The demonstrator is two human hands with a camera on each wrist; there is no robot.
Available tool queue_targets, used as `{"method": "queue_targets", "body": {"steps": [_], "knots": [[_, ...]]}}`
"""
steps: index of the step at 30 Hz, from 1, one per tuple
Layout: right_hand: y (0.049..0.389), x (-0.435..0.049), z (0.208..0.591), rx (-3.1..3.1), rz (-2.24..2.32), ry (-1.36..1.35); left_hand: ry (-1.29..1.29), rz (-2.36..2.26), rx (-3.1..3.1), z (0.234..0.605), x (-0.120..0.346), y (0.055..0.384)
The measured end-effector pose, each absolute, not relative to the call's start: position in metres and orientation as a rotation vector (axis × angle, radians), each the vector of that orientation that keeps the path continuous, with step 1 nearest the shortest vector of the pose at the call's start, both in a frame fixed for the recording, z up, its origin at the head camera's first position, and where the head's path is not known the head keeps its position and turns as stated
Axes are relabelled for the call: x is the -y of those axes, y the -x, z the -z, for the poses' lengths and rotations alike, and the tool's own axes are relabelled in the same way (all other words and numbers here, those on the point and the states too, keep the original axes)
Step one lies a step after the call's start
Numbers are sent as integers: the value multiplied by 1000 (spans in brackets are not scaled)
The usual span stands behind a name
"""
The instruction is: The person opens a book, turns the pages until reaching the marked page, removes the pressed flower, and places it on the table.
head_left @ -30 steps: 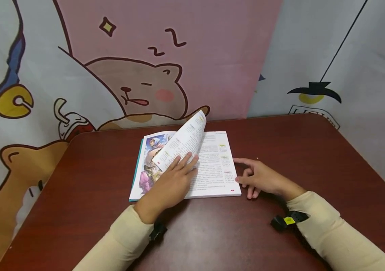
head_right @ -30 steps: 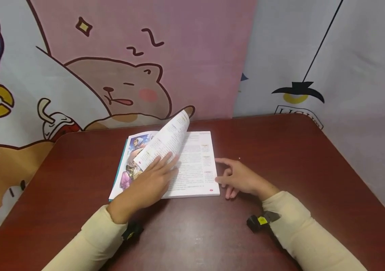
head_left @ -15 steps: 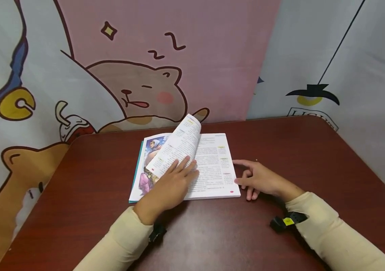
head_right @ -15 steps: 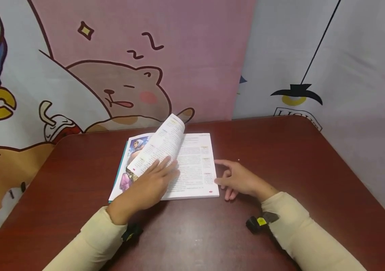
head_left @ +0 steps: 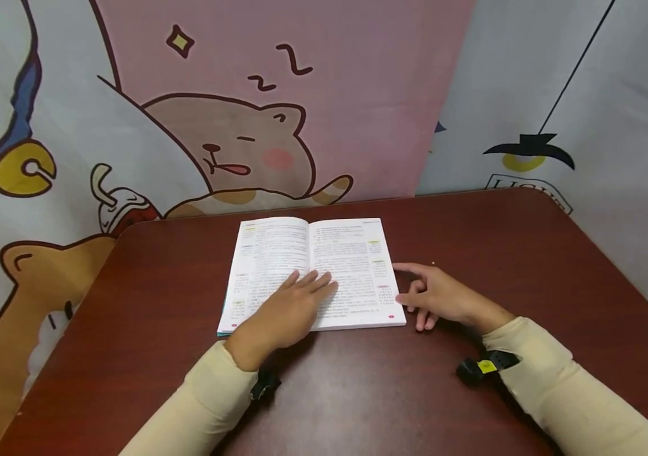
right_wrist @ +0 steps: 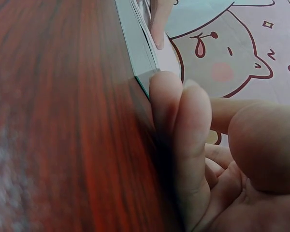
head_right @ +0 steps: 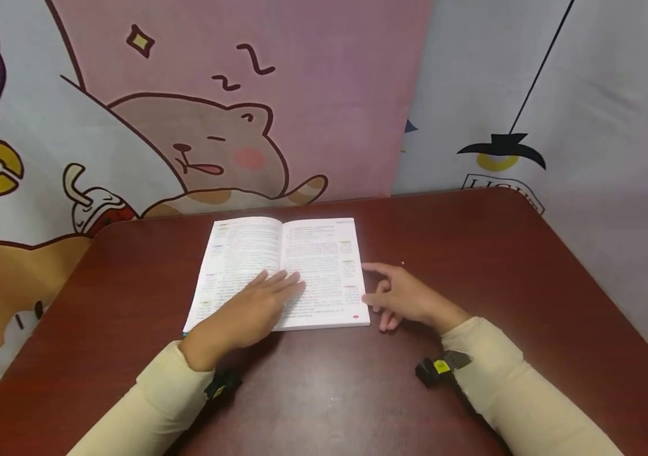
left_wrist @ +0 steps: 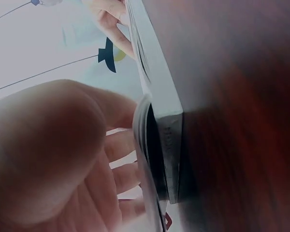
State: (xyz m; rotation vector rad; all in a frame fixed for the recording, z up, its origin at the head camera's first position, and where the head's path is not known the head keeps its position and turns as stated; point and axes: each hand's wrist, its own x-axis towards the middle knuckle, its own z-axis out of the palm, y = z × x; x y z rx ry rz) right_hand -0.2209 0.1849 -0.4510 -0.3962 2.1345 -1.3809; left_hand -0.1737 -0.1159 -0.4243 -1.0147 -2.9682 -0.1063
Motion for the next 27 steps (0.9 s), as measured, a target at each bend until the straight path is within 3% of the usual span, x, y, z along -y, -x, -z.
{"method": "queue_targets", "body": {"steps": [12, 27], "knots": [[222, -184, 451, -2122, 1398, 394, 845, 231, 3158, 423, 112, 171], [221, -184, 447, -2128, 1391, 382, 866, 198, 3149, 418, 113, 168]]}}
